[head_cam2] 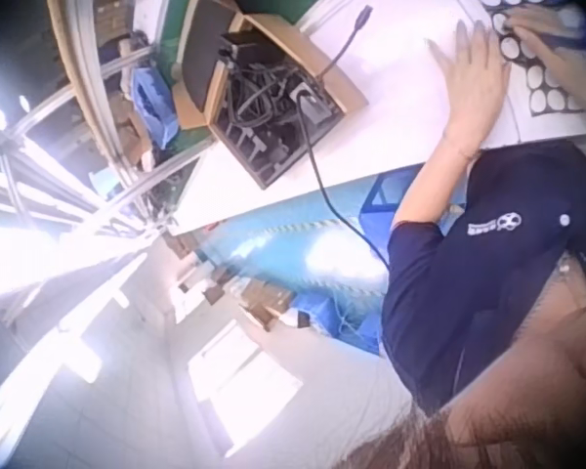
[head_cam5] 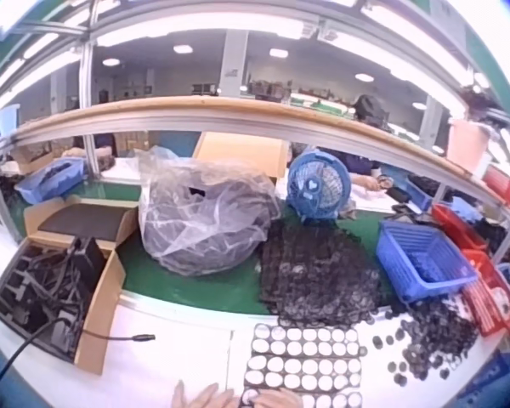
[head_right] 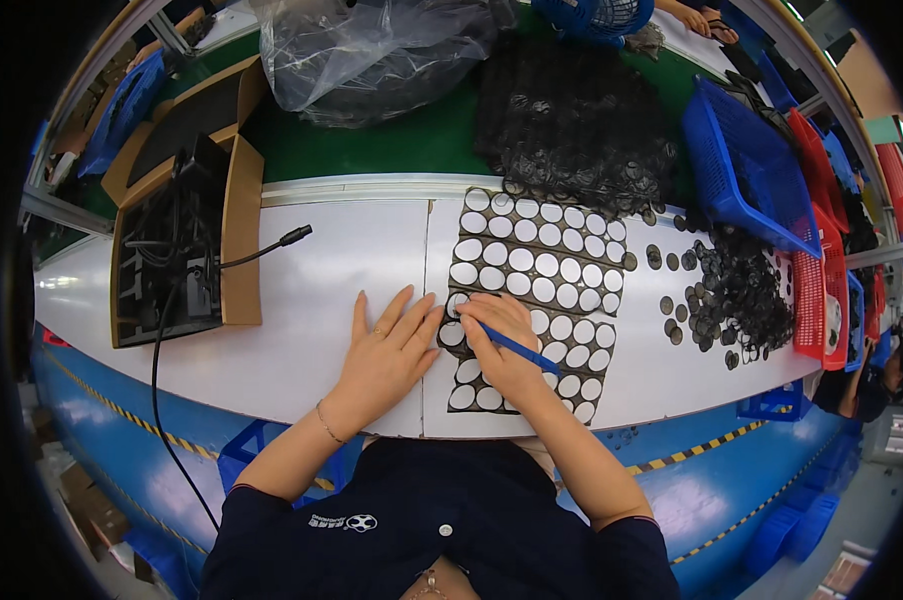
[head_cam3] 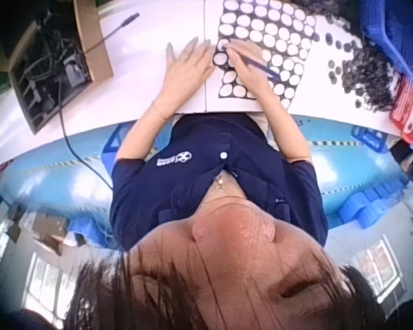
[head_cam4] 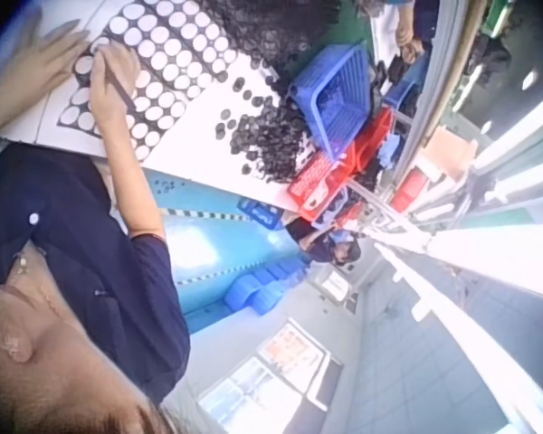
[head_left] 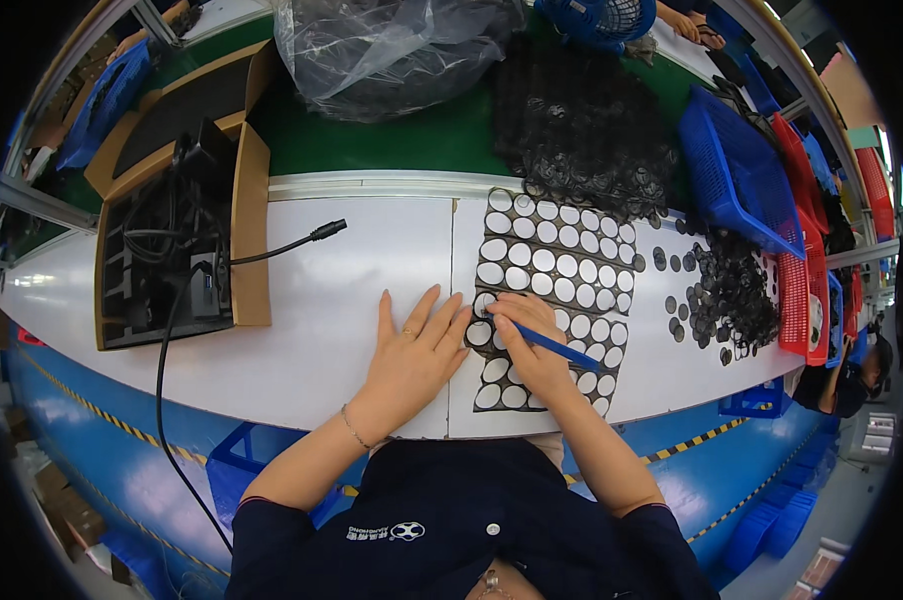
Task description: Manually pushing small circular black rubber seals into a white template grid using a blue handheld tool.
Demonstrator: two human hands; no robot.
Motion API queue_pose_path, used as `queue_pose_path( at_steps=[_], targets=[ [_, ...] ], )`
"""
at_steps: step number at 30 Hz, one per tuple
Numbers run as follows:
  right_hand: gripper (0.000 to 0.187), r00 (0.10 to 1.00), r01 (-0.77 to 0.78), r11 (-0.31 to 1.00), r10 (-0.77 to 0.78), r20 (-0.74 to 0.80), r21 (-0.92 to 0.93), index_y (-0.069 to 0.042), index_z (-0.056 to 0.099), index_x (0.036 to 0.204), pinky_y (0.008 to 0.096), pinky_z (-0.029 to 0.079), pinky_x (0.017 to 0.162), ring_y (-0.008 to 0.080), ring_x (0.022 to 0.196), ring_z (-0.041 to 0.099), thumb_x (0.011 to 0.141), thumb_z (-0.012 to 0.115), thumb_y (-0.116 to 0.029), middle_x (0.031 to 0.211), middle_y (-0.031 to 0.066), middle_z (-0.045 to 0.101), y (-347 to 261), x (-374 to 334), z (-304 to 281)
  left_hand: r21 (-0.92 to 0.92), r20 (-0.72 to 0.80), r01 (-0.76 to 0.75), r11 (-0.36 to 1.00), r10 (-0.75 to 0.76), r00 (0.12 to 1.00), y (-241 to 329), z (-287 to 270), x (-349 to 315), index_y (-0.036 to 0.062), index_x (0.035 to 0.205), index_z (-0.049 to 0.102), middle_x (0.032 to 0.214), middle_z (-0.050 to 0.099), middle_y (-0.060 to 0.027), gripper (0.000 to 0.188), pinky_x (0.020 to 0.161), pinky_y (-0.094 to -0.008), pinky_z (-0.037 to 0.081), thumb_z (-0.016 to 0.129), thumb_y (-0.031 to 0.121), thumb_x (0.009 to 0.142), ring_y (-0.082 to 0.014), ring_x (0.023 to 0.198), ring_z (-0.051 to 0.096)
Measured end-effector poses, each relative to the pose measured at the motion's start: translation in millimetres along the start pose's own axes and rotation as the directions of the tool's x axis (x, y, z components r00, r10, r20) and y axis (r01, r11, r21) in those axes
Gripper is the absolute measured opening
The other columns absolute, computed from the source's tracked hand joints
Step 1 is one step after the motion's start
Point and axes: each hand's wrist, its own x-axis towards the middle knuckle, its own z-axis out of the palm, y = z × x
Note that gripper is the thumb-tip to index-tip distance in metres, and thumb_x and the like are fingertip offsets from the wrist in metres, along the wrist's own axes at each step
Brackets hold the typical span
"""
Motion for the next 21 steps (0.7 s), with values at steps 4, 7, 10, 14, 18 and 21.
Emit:
queue_pose_path(
  at_steps=[4, 7, 10, 14, 18, 21],
  targets=[
    [0.021, 0.999, -0.031, 0.999, 0.03, 0.029, 0.031, -0.006, 0.075, 0.112, 0.0447, 0.037, 0.112, 0.0301, 0.12, 0.061, 0.098, 0.064, -0.018, 0.116, 0.0141, 0.073, -4, 2, -4, -0.017, -0.017, -0.029, 0.999, 0.029, 0.999, 3, -1, -7, 0.0123, 0.137, 0.062, 0.148, 0.053, -0.0053, 0.05, 0.112, -0.0739, 0.024, 0.072, 0.031, 0.091, -0.0277, 0.144, 0.041],
    [0.021, 0.999, -0.035, 0.999, 0.033, 0.039, 0.039, -0.006, 0.076, 0.112, 0.0446, 0.036, 0.112, 0.0296, 0.12, 0.062, 0.098, 0.065, -0.018, 0.116, 0.0139, 0.073, -3, 1, -5, -0.018, -0.03, -0.026, 1.0, 0.025, 0.999, 3, 0, -7, 0.0137, 0.135, 0.063, 0.148, 0.054, -0.0055, 0.048, 0.112, -0.0737, 0.023, 0.072, 0.03, 0.091, -0.0272, 0.144, 0.041],
    [0.021, 0.998, -0.042, 0.999, 0.04, 0.049, 0.031, -0.007, 0.076, 0.112, 0.045, 0.035, 0.113, 0.0289, 0.12, 0.062, 0.098, 0.065, -0.019, 0.116, 0.0133, 0.073, -4, 1, -5, -0.029, -0.041, -0.023, 0.999, 0.021, 0.999, 2, 1, -8, 0.0136, 0.134, 0.064, 0.148, 0.054, -0.0056, 0.047, 0.113, -0.073, 0.022, 0.072, 0.029, 0.091, -0.027, 0.145, 0.04],
    [0.021, 0.999, -0.017, 1.0, 0.018, 0.045, -0.012, -0.007, 0.076, 0.111, 0.0459, 0.036, 0.113, 0.0274, 0.12, 0.063, 0.098, 0.066, -0.019, 0.115, 0.0113, 0.073, -3, 1, -2, -0.038, -0.041, -0.018, 0.999, 0.017, 0.999, 2, 2, -8, 0.0138, 0.134, 0.064, 0.148, 0.054, -0.0055, 0.047, 0.114, -0.0723, 0.02, 0.072, 0.03, 0.09, -0.0269, 0.145, 0.04],
    [0.02, 0.999, 0.024, 0.998, -0.021, 0.048, -0.059, -0.007, 0.075, 0.112, 0.0475, 0.038, 0.111, 0.0271, 0.12, 0.064, 0.095, 0.068, -0.016, 0.116, 0.0102, 0.073, -1, 1, -1, -0.043, -0.04, -0.016, 0.999, 0.014, 0.999, 2, 2, -8, 0.0139, 0.135, 0.064, 0.148, 0.053, -0.0054, 0.048, 0.114, -0.0725, 0.02, 0.072, 0.03, 0.09, -0.0271, 0.146, 0.039],
    [0.024, 0.96, 0.273, 0.921, -0.279, 0.018, -0.278, -0.006, 0.073, 0.114, 0.0482, 0.04, 0.109, 0.028, 0.12, 0.064, 0.091, 0.071, -0.01, 0.117, 0.0101, 0.072, 0, -2, 7, -0.035, -0.035, -0.011, 0.999, 0.01, 0.999, 2, 1, -8, 0.0141, 0.135, 0.064, 0.148, 0.053, -0.0051, 0.048, 0.113, -0.0733, 0.02, 0.072, 0.03, 0.09, -0.028, 0.146, 0.039]
  ],
)
